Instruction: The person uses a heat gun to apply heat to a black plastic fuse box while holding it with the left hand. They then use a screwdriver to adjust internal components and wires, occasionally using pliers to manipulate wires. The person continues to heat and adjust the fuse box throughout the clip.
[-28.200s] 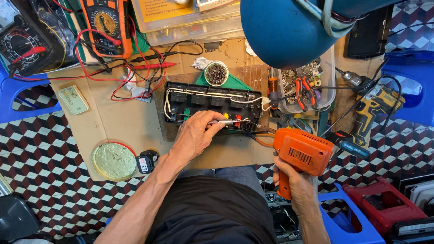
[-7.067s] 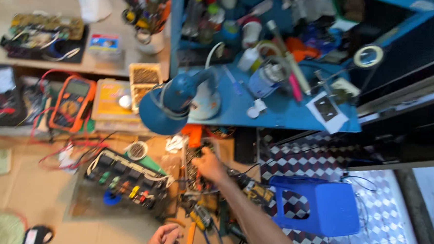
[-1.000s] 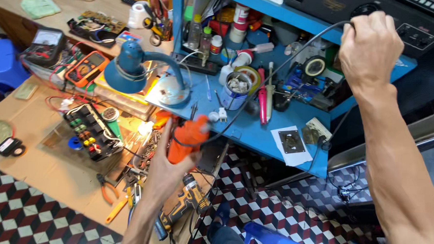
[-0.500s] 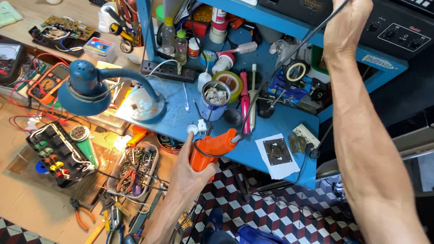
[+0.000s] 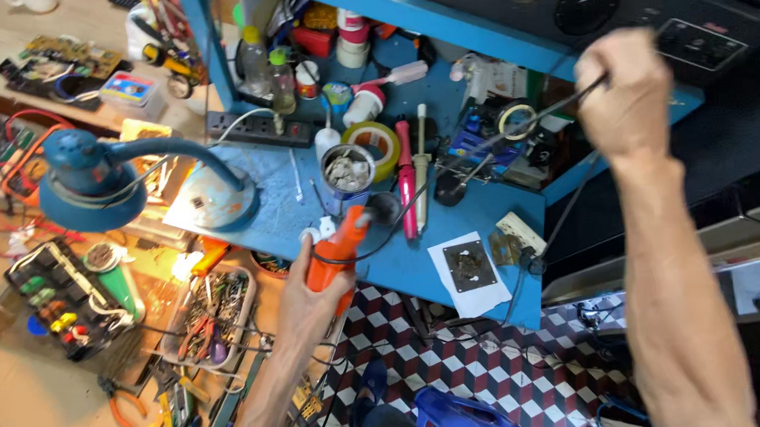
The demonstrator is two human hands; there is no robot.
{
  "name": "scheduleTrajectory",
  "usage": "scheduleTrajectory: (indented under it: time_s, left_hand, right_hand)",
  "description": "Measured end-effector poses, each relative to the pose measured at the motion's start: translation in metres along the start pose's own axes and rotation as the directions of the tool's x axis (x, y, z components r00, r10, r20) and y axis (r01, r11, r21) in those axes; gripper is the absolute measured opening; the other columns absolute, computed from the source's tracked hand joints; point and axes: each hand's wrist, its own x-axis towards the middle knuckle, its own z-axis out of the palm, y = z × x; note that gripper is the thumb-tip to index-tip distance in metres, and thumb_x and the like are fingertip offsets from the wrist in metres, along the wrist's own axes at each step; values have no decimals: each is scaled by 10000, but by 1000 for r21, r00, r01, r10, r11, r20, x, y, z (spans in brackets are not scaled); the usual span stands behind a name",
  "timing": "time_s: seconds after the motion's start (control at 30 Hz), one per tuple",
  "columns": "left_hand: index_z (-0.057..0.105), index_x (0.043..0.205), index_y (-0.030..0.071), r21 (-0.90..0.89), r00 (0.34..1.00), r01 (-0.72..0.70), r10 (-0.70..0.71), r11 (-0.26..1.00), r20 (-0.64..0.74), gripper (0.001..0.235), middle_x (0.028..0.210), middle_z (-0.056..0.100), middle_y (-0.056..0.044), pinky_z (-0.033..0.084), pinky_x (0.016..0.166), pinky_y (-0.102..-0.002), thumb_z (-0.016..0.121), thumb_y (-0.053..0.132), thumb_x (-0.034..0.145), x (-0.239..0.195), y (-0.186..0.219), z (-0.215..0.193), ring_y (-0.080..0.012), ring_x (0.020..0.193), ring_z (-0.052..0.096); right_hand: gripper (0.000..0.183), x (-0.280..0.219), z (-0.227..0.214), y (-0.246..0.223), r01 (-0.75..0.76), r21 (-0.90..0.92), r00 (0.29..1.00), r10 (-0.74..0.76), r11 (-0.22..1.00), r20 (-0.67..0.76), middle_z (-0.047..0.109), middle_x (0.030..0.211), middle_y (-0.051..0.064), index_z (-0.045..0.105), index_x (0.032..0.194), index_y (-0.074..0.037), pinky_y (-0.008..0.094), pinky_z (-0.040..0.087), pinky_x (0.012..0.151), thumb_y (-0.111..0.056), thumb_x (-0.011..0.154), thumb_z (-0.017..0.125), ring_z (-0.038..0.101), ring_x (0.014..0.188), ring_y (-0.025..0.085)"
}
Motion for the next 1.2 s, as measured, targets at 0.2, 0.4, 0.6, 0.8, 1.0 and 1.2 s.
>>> scheduleTrajectory:
  time_s: [0.2,0.4,0.6,0.8,1.0,1.2]
  left_hand:
    - [343,1571,77,-237,995,-95,94,967,-15,923,1294,653,-52,521,894,-293,778,336,799,16,29,15,-125,1041,648]
    - [561,1396,92,-461,996,-56,84,886,40,597,1140,653,-39,534,819,-322,702,336,869,25,57,31,-132,933,659]
    - [558,1420,81,-465,1000,24,-19,885,16,621,1171,651,-48,519,838,-327,687,321,862,22,53,43,-146,955,644]
    - [545,1444,136,-349,972,166,-212,922,-99,670,1228,636,-33,507,856,-342,682,358,827,22,38,47,-146,1037,619]
    - [570,1436,119,-271,952,207,-257,940,-166,667,1250,628,-55,502,849,-357,664,382,830,22,29,49,-170,1054,619]
    - [568,1434,134,-250,944,234,-282,940,-173,676,1229,663,-45,491,894,-322,681,385,816,29,31,56,-149,1063,637]
  right_hand:
    - [125,-62,-1,-40,-143,52,990,142,988,19,623,1280,225,640,1136,1,439,576,985,-19,1021,599,669,1160,407]
    - [577,-137,9,-104,-660,490,575,-36,569,817,587,1358,145,532,1435,-137,348,551,902,12,879,505,699,1067,213]
    - [250,-179,108,15,-845,-23,375,622,534,687,791,970,171,746,1141,-71,367,575,823,-136,938,615,775,911,267]
    - [324,-195,223,79,-753,7,495,558,659,667,740,1131,170,730,1198,-117,435,538,896,-278,945,609,705,1042,349]
    - [391,-191,288,110,-755,-193,286,579,627,763,709,1183,149,713,1211,-115,451,506,914,-375,930,629,658,1085,349]
    - [459,-215,327,119,-822,108,432,487,559,759,712,1172,116,691,1201,-78,419,509,870,-384,858,697,663,1056,296]
